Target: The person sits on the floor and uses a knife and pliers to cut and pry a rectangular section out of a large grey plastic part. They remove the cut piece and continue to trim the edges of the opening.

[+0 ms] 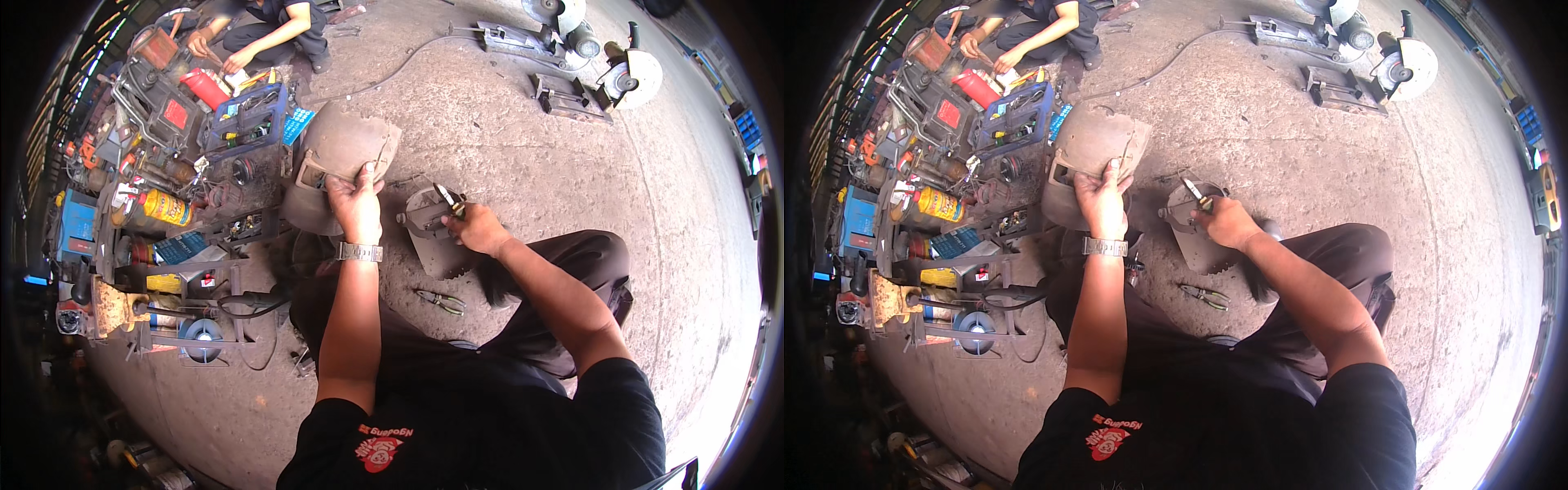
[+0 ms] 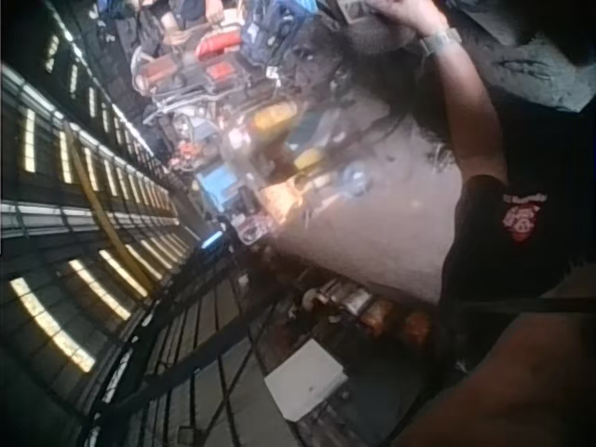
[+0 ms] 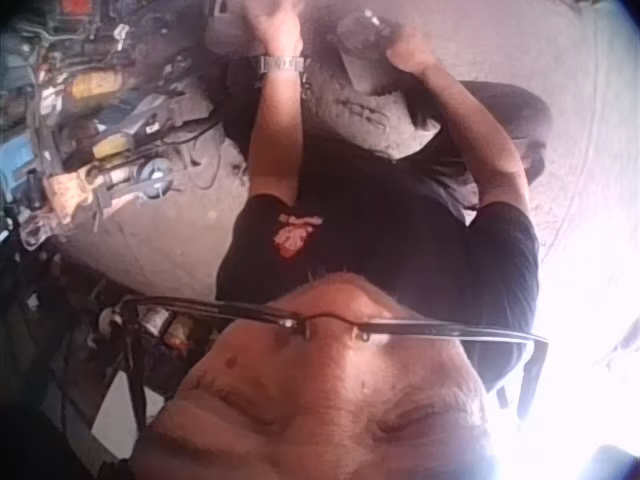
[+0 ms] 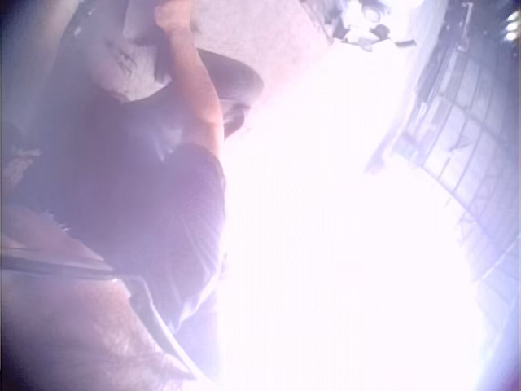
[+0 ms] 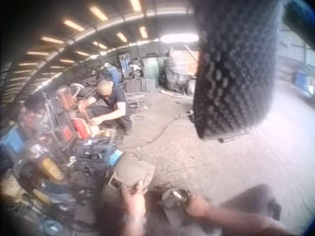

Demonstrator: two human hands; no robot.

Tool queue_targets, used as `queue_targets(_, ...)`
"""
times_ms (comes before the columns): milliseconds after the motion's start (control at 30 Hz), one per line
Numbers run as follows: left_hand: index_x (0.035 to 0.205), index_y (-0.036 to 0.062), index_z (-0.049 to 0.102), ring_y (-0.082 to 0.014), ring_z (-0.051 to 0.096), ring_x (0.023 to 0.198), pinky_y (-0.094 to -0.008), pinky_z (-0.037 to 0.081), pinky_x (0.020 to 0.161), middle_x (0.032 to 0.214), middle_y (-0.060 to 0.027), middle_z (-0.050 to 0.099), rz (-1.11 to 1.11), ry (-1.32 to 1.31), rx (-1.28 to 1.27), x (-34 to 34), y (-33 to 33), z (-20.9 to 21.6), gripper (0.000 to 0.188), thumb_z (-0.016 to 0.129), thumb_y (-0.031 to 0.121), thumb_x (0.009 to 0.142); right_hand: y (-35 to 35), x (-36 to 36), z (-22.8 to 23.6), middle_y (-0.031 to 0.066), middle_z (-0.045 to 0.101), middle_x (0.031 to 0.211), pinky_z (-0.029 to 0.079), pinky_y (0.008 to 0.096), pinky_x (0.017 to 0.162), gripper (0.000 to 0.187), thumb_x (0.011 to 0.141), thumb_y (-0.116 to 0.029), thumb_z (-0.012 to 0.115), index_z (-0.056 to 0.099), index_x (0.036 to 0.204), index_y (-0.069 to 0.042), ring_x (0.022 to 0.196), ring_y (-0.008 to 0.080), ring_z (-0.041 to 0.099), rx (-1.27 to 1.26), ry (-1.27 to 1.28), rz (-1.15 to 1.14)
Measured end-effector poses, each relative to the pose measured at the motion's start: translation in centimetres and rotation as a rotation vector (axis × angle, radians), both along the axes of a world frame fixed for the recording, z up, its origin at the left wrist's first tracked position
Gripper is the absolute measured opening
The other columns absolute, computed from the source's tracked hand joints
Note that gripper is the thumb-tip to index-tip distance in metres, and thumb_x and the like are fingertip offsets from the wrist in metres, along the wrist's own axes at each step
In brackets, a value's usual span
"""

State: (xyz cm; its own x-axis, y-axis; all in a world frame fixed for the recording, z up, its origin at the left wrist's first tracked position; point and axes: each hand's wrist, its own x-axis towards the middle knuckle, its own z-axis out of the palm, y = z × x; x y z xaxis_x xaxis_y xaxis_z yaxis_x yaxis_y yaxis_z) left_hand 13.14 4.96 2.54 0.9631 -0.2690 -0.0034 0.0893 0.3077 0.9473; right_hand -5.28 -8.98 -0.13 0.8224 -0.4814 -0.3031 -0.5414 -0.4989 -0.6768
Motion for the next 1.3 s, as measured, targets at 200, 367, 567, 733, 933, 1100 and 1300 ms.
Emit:
queue_targets(200, 0.107, 0.0031, 0.042, -0.0197, 0.066, 0.095, -0.0424, 0.064, 0.078, 0.111, -0.0116, 0.060, -0.123, -0.026, -0.100, -1.3, 0.1, -0.3, 0.024, 0.065, 0.003, 0.099, 2.4, 1.4, 2.7, 0.0273, 0.071, 0.105, 0.051, 0.0456, 0.092, 0.042, 0.096, -0.036, 0.067, 0.068, 0.112, 0.003, 0.106, 0.0414, 0.068, 0.301, -0.027, 0.012)
queue_targets(367, 0.116, 0.0037, 0.044, -0.0194, 0.067, 0.098, -0.0424, 0.063, 0.081, 0.118, -0.0114, 0.062, -0.193, -0.087, -0.113, -2.2, -0.6, -0.8, 0.024, 0.062, 0.002, 0.100, 3.0, 1.5, 3.9, 0.0199, 0.072, 0.096, 0.052, 0.0417, 0.086, 0.035, 0.096, -0.031, 0.068, 0.069, 0.108, 0.003, 0.095, 0.0318, 0.070, 0.349, -0.120, 0.030)
queue_targets(567, 0.117, 0.0035, 0.044, -0.0189, 0.066, 0.100, -0.0411, 0.063, 0.082, 0.119, -0.0121, 0.061, -0.269, -0.085, -0.126, -2.9, -0.9, -1.0, 0.024, 0.061, 0.001, 0.100, 3.1, 1.6, 4.7, 0.0101, 0.072, 0.089, 0.053, 0.0346, 0.077, 0.024, 0.099, -0.021, 0.067, 0.070, 0.101, 0.003, 0.082, 0.0176, 0.067, 0.676, -0.210, -0.044)
queue_targets(733, 0.110, 0.0044, 0.048, -0.0187, 0.067, 0.097, -0.0465, 0.063, 0.084, 0.112, -0.0100, 0.063, -0.276, -0.077, -0.136, -3.2, -1.1, -1.2, 0.014, 0.060, 0.003, 0.102, 2.2, 1.5, 4.8, 0.0106, 0.072, 0.088, 0.053, 0.0348, 0.076, 0.025, 0.098, -0.020, 0.068, 0.069, 0.101, 0.004, 0.081, 0.0185, 0.068, 0.616, -0.162, -0.051)
queue_targets(933, 0.111, 0.0037, 0.048, -0.0205, 0.068, 0.099, -0.0474, 0.063, 0.084, 0.113, -0.0107, 0.063, -0.309, -0.045, -0.129, -3.6, -1.2, -0.4, 0.014, 0.059, 0.002, 0.102, 1.6, 1.6, 3.7, 0.0108, 0.072, 0.088, 0.053, 0.0360, 0.077, 0.028, 0.097, -0.024, 0.069, 0.070, 0.101, 0.004, 0.081, 0.0188, 0.068, 0.546, -0.139, -0.022)
queue_targets(1100, 0.116, 0.0022, 0.044, -0.0225, 0.068, 0.102, -0.0442, 0.063, 0.085, 0.119, -0.0137, 0.063, -0.347, -0.068, -0.112, -3.4, -0.8, -0.2, 0.022, 0.059, 0.001, 0.101, 1.5, 1.6, 3.4, 0.0121, 0.072, 0.086, 0.054, 0.0358, 0.073, 0.032, 0.098, -0.028, 0.068, 0.069, 0.104, 0.004, 0.080, 0.0186, 0.070, 0.607, -0.113, -0.064)
queue_targets(1300, 0.118, 0.0024, 0.044, -0.0214, 0.069, 0.100, -0.0407, 0.063, 0.084, 0.119, -0.0136, 0.063, -0.357, -0.066, -0.102, -3.0, -0.8, -0.8, 0.024, 0.060, 0.000, 0.101, 1.7, 1.3, 5.2, 0.0114, 0.071, 0.086, 0.055, 0.0352, 0.071, 0.033, 0.099, -0.029, 0.066, 0.068, 0.105, 0.004, 0.075, 0.0185, 0.069, 0.564, -0.065, -0.070)
